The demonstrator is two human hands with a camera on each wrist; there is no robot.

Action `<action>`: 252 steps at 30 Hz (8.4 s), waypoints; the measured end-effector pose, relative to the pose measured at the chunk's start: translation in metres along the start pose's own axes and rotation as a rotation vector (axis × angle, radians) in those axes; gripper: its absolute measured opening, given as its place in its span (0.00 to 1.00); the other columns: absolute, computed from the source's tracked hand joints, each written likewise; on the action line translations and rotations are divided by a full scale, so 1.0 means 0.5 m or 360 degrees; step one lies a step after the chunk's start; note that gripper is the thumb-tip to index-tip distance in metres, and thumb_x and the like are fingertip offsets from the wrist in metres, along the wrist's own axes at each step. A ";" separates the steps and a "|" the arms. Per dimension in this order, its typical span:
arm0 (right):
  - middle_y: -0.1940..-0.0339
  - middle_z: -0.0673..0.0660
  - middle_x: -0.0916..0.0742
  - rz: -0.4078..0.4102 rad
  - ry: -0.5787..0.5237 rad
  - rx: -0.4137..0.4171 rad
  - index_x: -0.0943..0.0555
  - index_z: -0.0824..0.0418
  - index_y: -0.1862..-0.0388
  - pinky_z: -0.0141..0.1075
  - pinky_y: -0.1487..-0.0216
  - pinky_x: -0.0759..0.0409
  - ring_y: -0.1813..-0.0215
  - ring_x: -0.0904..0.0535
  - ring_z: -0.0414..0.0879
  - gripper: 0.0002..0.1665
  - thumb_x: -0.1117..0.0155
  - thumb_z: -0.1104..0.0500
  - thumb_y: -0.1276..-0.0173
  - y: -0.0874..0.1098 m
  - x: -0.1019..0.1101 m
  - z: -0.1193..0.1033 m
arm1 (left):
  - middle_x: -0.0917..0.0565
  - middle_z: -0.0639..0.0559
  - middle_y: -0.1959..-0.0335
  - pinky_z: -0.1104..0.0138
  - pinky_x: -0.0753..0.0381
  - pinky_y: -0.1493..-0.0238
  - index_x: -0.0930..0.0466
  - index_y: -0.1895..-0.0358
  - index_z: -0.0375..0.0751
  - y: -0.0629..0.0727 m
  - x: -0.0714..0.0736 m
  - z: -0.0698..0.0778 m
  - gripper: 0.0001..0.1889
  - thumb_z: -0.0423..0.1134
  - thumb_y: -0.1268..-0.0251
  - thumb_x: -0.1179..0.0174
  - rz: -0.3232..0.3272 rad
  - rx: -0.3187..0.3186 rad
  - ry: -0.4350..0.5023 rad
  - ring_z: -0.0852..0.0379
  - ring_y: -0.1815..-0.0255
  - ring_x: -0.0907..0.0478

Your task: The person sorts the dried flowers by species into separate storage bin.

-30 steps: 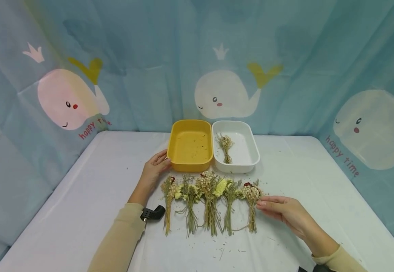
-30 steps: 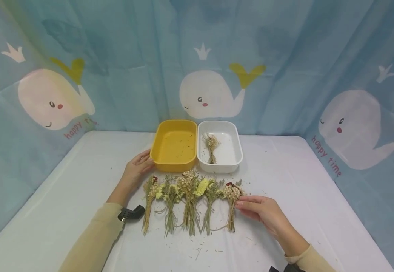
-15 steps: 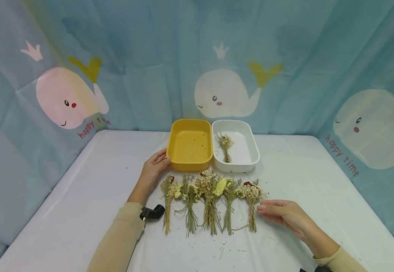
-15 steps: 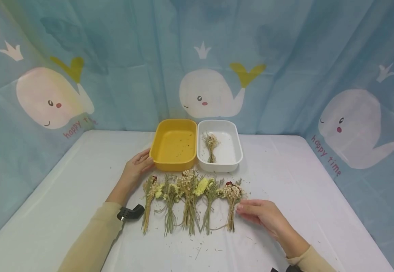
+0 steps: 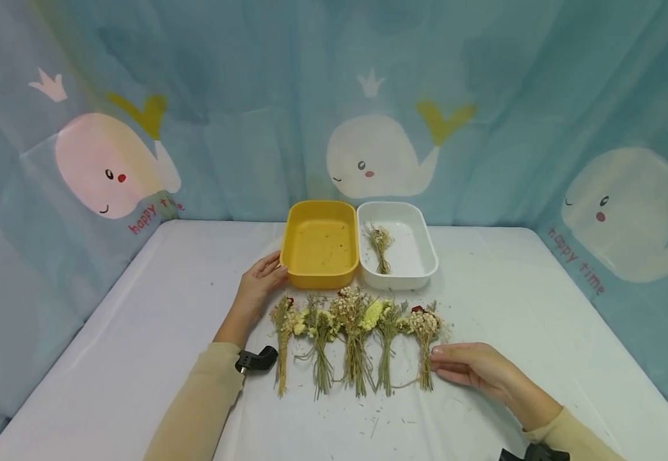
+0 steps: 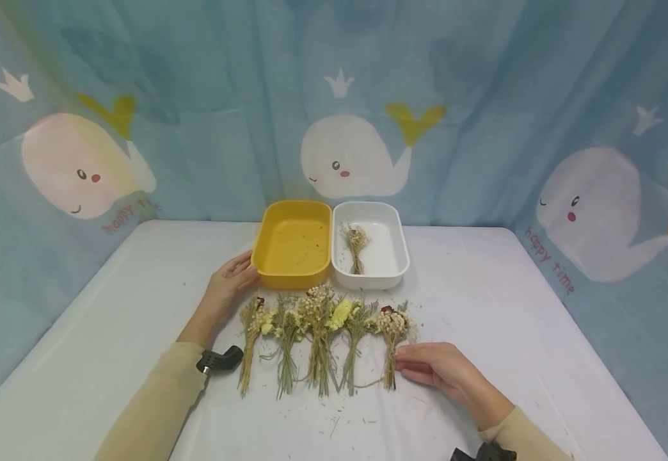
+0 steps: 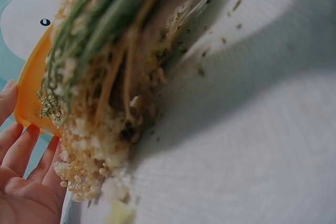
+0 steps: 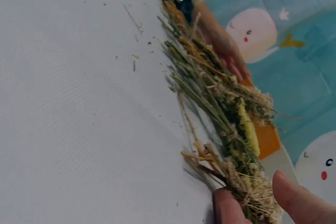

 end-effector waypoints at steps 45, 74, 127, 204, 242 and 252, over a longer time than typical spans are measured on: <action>0.57 0.53 0.14 0.0202 -0.0355 -0.0005 0.33 0.76 0.36 0.36 0.42 0.14 0.54 0.14 0.42 0.27 0.38 0.64 0.28 -0.032 -0.065 -0.001 | 0.35 0.42 0.23 0.78 0.16 0.47 0.38 0.24 0.40 0.000 -0.006 -0.004 0.31 0.34 0.28 0.41 0.0025 -0.0034 0.0024 0.45 0.26 0.33; 0.49 0.51 0.15 0.0371 -0.0316 0.0093 0.43 0.77 0.25 0.27 0.46 0.14 0.55 0.15 0.35 0.41 0.36 0.62 0.30 0.015 -0.054 -0.006 | 0.33 0.47 0.24 0.75 0.17 0.43 0.38 0.24 0.44 -0.005 -0.002 -0.002 0.31 0.37 0.28 0.40 0.0042 0.0025 0.0027 0.48 0.26 0.32; 0.64 0.45 0.12 0.0165 -0.0159 0.0265 0.42 0.75 0.25 0.23 0.52 0.14 0.60 0.14 0.33 0.35 0.43 0.67 0.26 -0.086 -0.056 -0.243 | 0.33 0.46 0.24 0.75 0.17 0.43 0.37 0.24 0.44 -0.001 -0.005 0.000 0.31 0.37 0.28 0.40 0.0036 0.0006 0.0044 0.47 0.26 0.32; 0.76 0.49 0.15 0.0628 0.0009 0.0150 0.22 0.73 0.40 0.29 0.61 0.11 0.76 0.16 0.38 0.24 0.33 0.72 0.36 -0.357 -0.054 -0.258 | 0.35 0.43 0.23 0.74 0.18 0.41 0.39 0.24 0.42 0.004 -0.006 -0.008 0.32 0.35 0.28 0.40 0.0023 -0.0043 0.0034 0.47 0.25 0.33; 0.55 0.51 0.09 0.0430 0.0383 0.0367 0.24 0.70 0.35 0.44 0.34 0.20 0.57 0.11 0.37 0.28 0.34 0.59 0.30 -0.198 -0.061 -0.291 | 0.35 0.43 0.23 0.73 0.17 0.41 0.39 0.24 0.42 0.001 -0.007 -0.004 0.32 0.34 0.28 0.41 0.0021 -0.0032 0.0061 0.46 0.26 0.32; 0.58 0.49 0.10 0.0364 0.0432 0.0408 0.24 0.70 0.36 0.38 0.40 0.15 0.58 0.13 0.34 0.28 0.33 0.57 0.30 -0.116 -0.062 -0.250 | 0.35 0.44 0.23 0.75 0.17 0.42 0.39 0.23 0.42 -0.002 -0.005 -0.006 0.32 0.35 0.28 0.41 0.0018 -0.0020 0.0053 0.46 0.25 0.33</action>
Point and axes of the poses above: each hand's wrist, its own y-axis away from the middle knuckle, its own x-axis out of the back of the hand, z = x × y, the point moved 2 cm from there along -y, towards the middle knuckle
